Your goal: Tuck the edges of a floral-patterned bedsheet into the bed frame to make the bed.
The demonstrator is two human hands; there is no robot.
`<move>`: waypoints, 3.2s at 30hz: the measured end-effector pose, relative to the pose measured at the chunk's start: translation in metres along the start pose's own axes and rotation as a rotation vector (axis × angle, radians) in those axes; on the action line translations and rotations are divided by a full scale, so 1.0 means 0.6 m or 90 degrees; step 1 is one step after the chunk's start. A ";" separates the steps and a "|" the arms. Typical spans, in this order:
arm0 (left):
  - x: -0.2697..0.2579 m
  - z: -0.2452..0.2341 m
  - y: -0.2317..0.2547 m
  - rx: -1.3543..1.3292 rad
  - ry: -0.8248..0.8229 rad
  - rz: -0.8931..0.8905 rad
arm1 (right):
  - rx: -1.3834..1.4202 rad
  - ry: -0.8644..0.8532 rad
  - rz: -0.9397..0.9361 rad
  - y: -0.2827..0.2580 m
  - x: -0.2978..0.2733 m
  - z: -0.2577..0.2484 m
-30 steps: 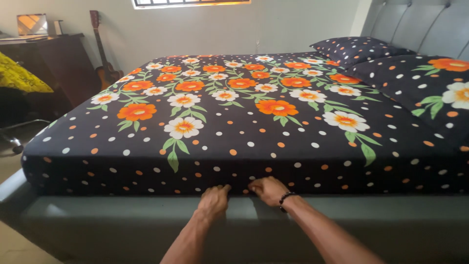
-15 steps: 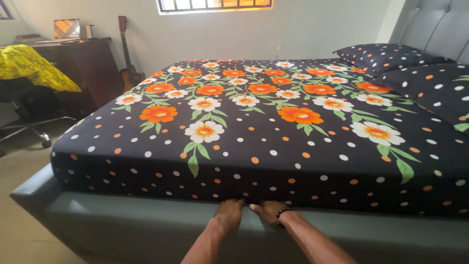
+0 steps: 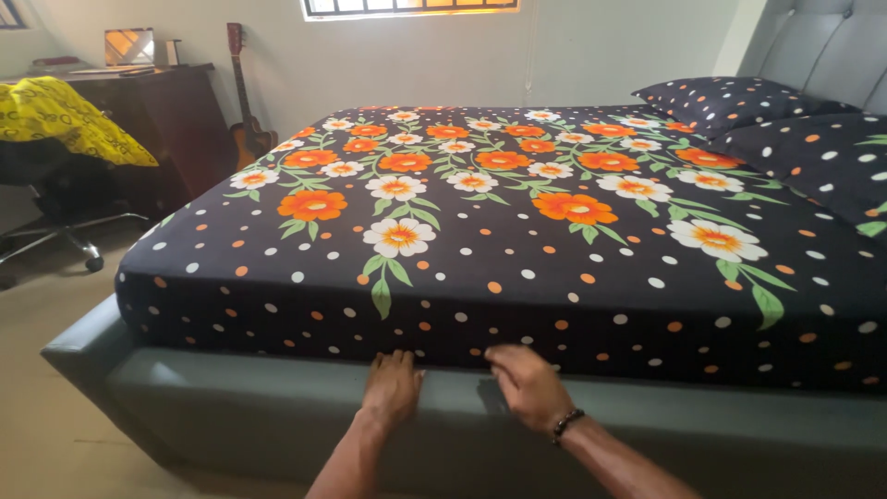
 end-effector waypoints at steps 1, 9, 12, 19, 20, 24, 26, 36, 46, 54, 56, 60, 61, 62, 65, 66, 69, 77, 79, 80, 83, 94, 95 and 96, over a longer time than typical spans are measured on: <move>0.001 0.001 -0.003 0.000 0.000 -0.003 | 0.002 -0.002 -0.001 -0.017 0.020 -0.008; 0.037 0.033 -0.037 -0.128 -0.120 -0.064 | 0.276 0.003 0.228 -0.055 0.127 0.005; 0.045 0.050 -0.036 -0.140 -0.156 -0.069 | 0.101 -0.242 0.308 0.020 0.112 0.069; 0.037 0.075 -0.029 -0.039 -0.139 -0.037 | 0.029 0.007 0.291 -0.038 0.094 0.027; 0.038 0.076 -0.026 -0.026 -0.155 -0.042 | -0.055 0.090 0.145 -0.050 0.102 0.012; 0.040 0.082 -0.022 -0.029 -0.163 -0.052 | -0.161 0.214 -0.136 -0.083 0.134 -0.021; 0.034 0.061 -0.015 -0.043 -0.183 -0.066 | -0.169 0.200 -0.122 -0.077 0.139 -0.016; 0.029 0.060 -0.010 -0.060 -0.211 -0.094 | -0.152 0.175 -0.116 -0.052 0.158 -0.003; 0.023 0.040 0.032 0.053 -0.263 -0.096 | -0.130 -0.079 -0.114 0.008 0.058 0.033; 0.022 0.099 0.048 0.081 0.014 0.086 | 0.131 -0.151 0.234 -0.022 0.094 0.030; 0.020 0.083 0.052 0.037 -0.011 0.075 | 0.074 -0.229 0.258 0.026 0.079 0.058; 0.021 0.059 0.058 0.049 -0.085 0.053 | 0.044 -0.148 0.252 -0.004 0.082 0.056; 0.025 0.060 0.056 0.051 -0.084 0.049 | 0.046 -0.150 0.249 -0.015 0.094 0.054; 0.028 0.063 0.059 0.049 -0.087 0.056 | 0.137 -0.077 0.264 -0.025 0.103 0.048; 0.040 0.070 0.063 0.055 -0.128 0.051 | 0.388 0.030 0.254 -0.019 0.136 0.043; 0.044 0.073 0.064 0.062 -0.165 0.040 | 0.547 0.062 0.228 -0.011 0.148 0.044; 0.042 0.058 0.072 0.108 -0.182 0.041 | 0.648 -0.008 0.305 -0.011 0.175 0.059; 0.040 0.050 0.076 0.095 -0.214 0.039 | 0.212 -0.216 0.340 0.030 0.143 0.073; 0.045 0.051 0.072 0.097 -0.220 0.036 | 0.179 -0.173 0.347 0.010 0.147 0.057; 0.046 0.059 0.073 0.088 -0.215 0.032 | 0.365 -0.136 0.356 0.011 0.148 0.055; 0.041 0.052 0.073 0.084 -0.213 0.033 | 0.563 -0.120 0.375 0.053 0.147 0.070; 0.035 0.047 0.054 0.093 -0.086 0.102 | -0.044 -0.378 0.324 0.069 0.070 0.080; 0.037 0.028 0.055 0.083 -0.120 0.106 | -0.059 -0.423 0.357 0.060 0.079 0.080; 0.037 0.009 0.058 0.073 -0.155 0.110 | -0.074 -0.469 0.392 0.050 0.086 0.080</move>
Point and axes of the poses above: each hand's wrist, its own x-axis towards the middle knuckle, its own z-axis out of the palm, y = z × x, the point moved 1 cm from there along x, towards the middle knuckle, and after that the axes turned 8 degrees about x, right-handed, at the moved point
